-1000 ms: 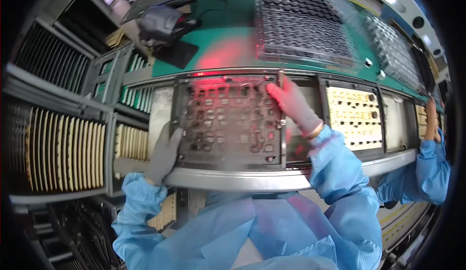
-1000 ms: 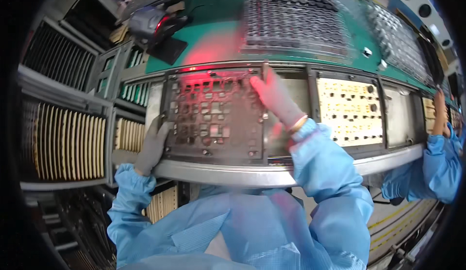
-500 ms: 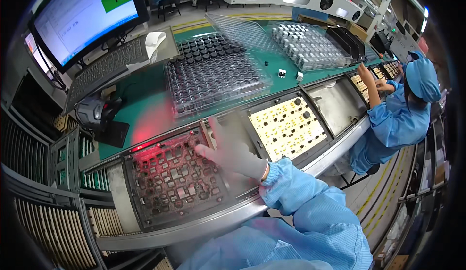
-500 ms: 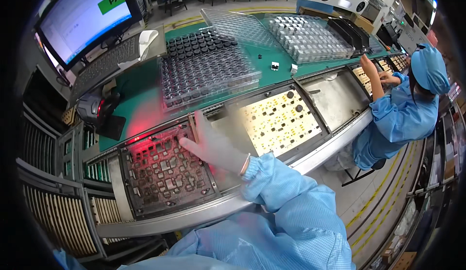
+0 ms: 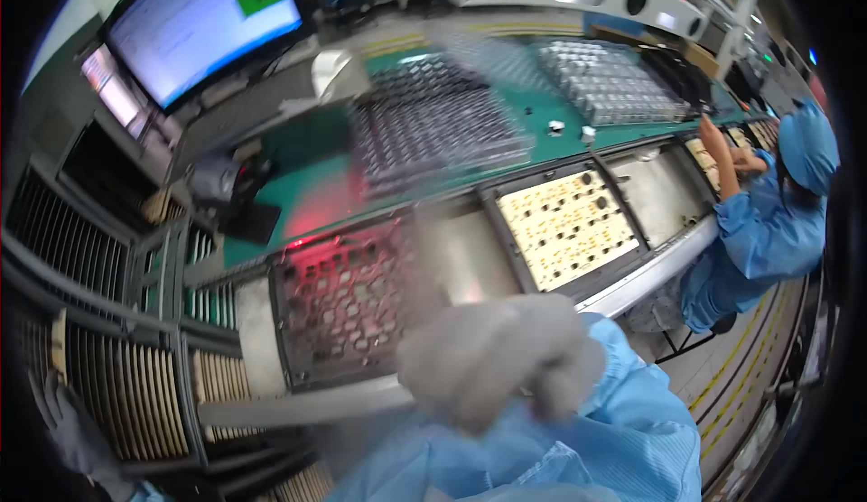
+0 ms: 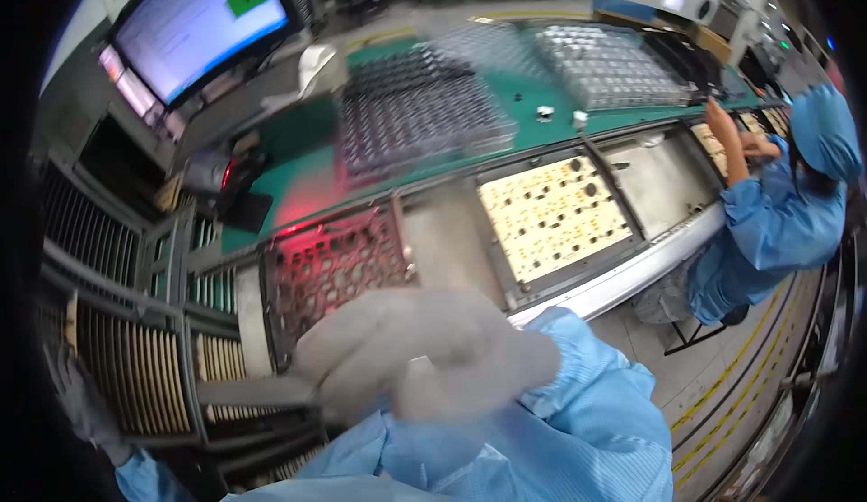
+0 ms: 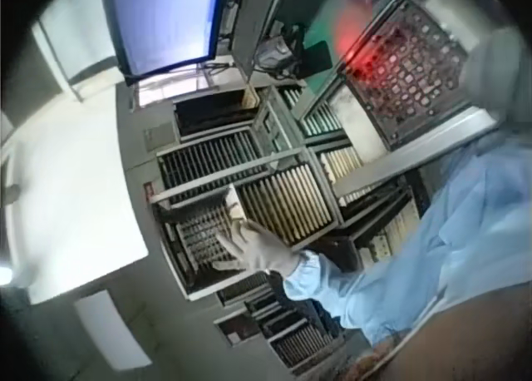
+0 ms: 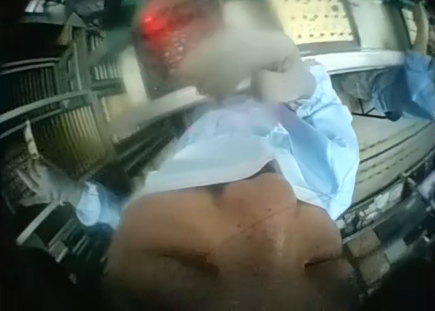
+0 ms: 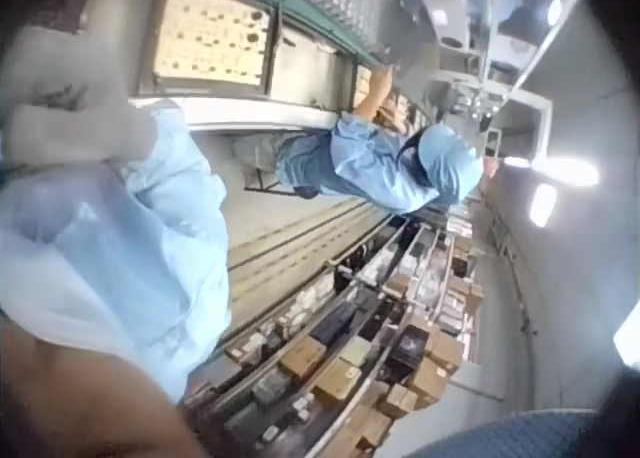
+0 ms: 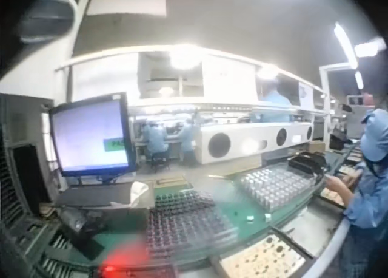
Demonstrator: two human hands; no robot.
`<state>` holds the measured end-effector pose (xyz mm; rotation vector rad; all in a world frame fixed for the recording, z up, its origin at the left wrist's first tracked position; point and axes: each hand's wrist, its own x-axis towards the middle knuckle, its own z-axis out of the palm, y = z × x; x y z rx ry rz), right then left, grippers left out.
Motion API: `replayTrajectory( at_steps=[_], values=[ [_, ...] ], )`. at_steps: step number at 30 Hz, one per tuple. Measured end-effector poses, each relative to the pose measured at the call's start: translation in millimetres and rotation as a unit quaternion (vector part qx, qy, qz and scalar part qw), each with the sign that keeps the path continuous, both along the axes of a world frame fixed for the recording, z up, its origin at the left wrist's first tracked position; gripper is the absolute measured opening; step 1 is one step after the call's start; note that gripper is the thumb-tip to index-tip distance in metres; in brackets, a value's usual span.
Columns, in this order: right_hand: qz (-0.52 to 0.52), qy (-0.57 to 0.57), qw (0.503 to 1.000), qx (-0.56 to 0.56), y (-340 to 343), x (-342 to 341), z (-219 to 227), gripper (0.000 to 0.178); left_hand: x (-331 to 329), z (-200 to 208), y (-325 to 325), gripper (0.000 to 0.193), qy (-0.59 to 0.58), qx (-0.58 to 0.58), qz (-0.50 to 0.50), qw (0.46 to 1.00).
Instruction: The person places fixture frames onto a conveyor, loads circuit boards into the frames, inserts electronic components onto the boards, and slides the assembled units down the line before stacking remaining frames.
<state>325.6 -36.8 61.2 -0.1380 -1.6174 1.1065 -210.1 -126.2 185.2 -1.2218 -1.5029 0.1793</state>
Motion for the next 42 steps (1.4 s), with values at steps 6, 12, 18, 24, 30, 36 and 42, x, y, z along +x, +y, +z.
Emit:
replayTrajectory(
  at_steps=[6,12,18,24,30,36,42],
  values=[
    [0.0,-0.108,0.99,-0.093,-12.9,-17.7,-9.2,0.032,132.2,-41.5,-5.7,0.012,-0.116,0.061,-0.287,0.949],
    [0.001,-0.173,0.966,-0.194,-1.8,-16.6,-44.2,0.035,186.0,-81.3,36.0,0.016,-0.068,0.022,-0.412,0.909],
    [-0.004,-0.266,0.927,-0.263,5.6,-26.9,-75.8,0.04,217.6,-129.0,74.6,0.041,0.018,0.105,-0.436,0.893],
    [-0.17,-0.426,0.887,-0.05,1.6,-53.2,-105.5,0.041,251.5,-169.3,86.2,0.017,-0.148,0.0,-0.53,0.835],
    [0.055,-0.047,0.87,-0.487,37.5,-66.6,-67.6,0.054,242.1,-161.9,134.6,0.017,-0.166,-0.21,-0.534,0.802],
    [0.041,0.054,0.873,-0.483,68.5,-51.3,-76.3,0.045,191.5,-232.6,169.7,0.032,-0.513,-0.044,-0.47,0.717],
    [0.164,0.077,0.797,-0.576,86.9,-32.1,-95.8,0.041,188.4,-245.2,170.8,0.038,-0.576,-0.078,-0.42,0.697]
  ],
)
